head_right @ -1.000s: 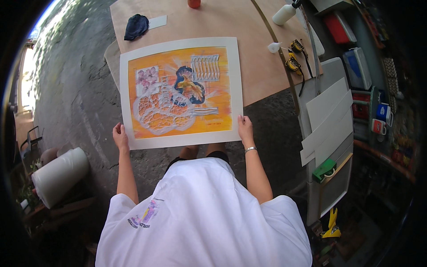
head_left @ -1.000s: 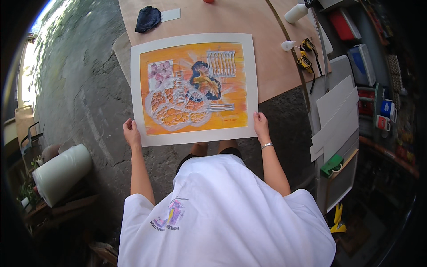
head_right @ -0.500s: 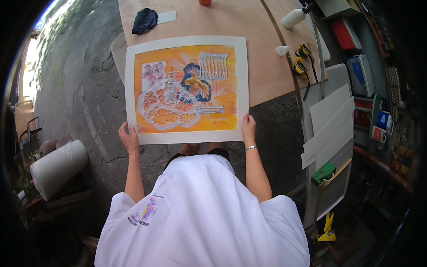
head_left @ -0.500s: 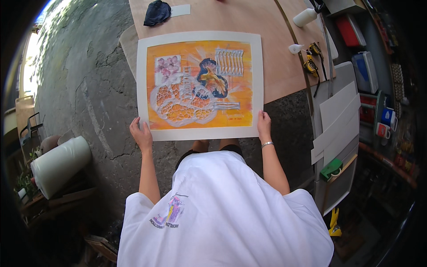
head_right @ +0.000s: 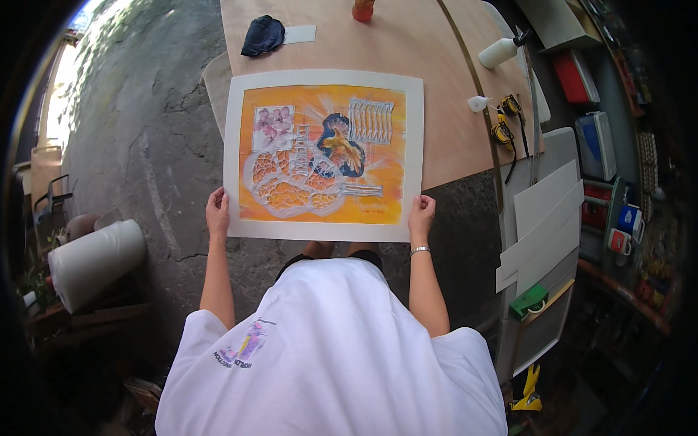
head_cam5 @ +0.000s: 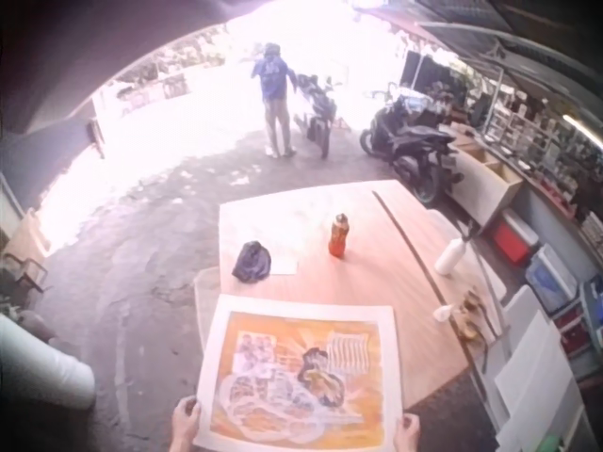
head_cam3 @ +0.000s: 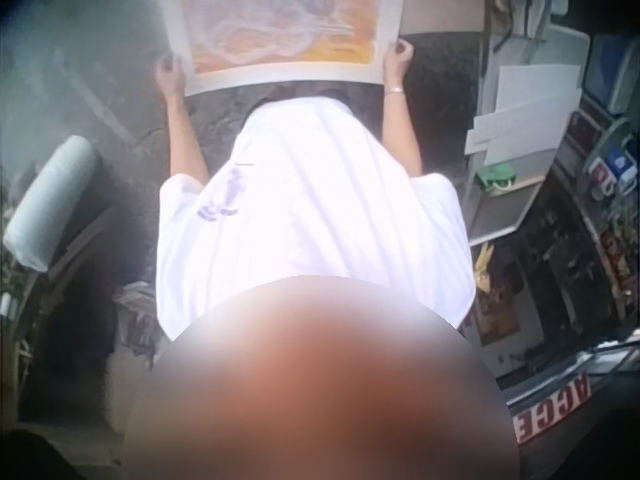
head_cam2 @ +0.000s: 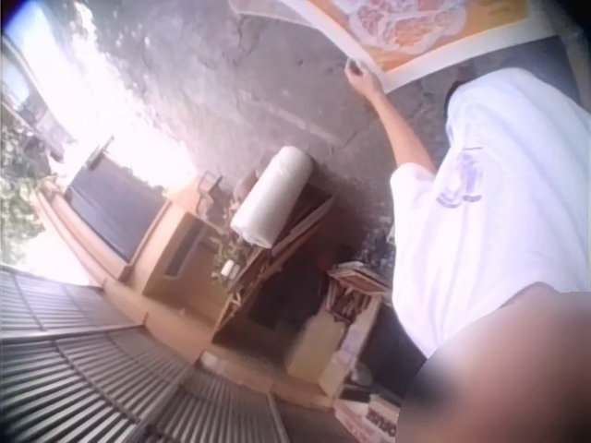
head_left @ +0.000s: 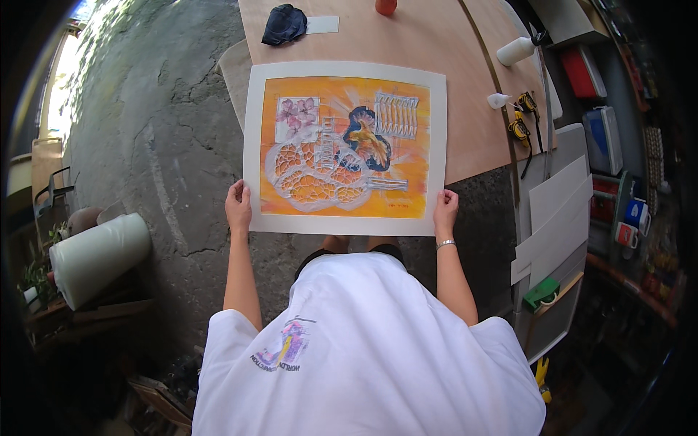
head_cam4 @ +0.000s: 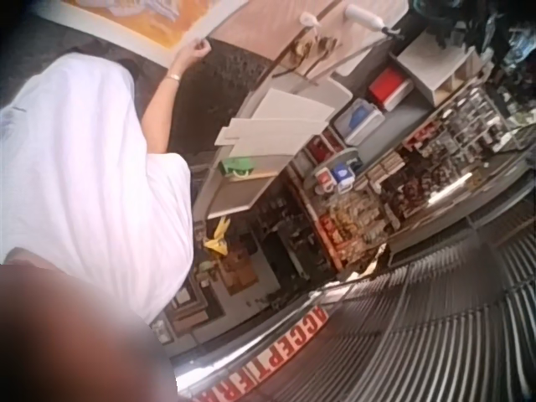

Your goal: The person smooths a large printed poster onto a flat board, repeatedly pressing and rubbing the surface to remove air bubbles and ensure adhesion. They lift and reposition the poster several times to check alignment and continue smoothing the edges and center.

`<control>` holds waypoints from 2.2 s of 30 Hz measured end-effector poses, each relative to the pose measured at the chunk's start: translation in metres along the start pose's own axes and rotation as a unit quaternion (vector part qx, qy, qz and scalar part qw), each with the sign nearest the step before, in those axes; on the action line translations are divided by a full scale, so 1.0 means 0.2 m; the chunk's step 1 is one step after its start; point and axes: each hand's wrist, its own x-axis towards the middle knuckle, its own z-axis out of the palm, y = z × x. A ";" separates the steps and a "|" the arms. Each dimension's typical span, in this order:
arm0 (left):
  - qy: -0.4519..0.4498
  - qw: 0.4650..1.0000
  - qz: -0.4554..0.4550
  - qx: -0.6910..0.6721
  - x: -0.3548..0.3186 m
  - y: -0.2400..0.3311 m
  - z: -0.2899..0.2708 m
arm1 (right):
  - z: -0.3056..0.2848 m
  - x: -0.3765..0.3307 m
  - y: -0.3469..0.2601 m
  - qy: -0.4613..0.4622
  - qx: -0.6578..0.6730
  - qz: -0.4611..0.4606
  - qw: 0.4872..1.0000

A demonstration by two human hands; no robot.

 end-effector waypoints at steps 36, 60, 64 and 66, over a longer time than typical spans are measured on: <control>-0.097 0.898 0.358 0.236 0.88 0.78 0.60 | 0.43 -0.09 -0.61 -0.114 -0.176 -0.349 0.913; -0.349 0.723 0.409 0.434 1.21 1.28 0.87 | 0.57 -0.09 -0.56 -0.124 -0.167 -0.342 0.917; -0.336 0.707 0.421 0.458 1.19 1.27 0.89 | 0.57 -0.09 -0.56 -0.119 -0.170 -0.344 0.916; -0.332 0.704 0.417 0.469 1.18 1.27 0.89 | 0.57 -0.09 -0.56 -0.117 -0.168 -0.343 0.917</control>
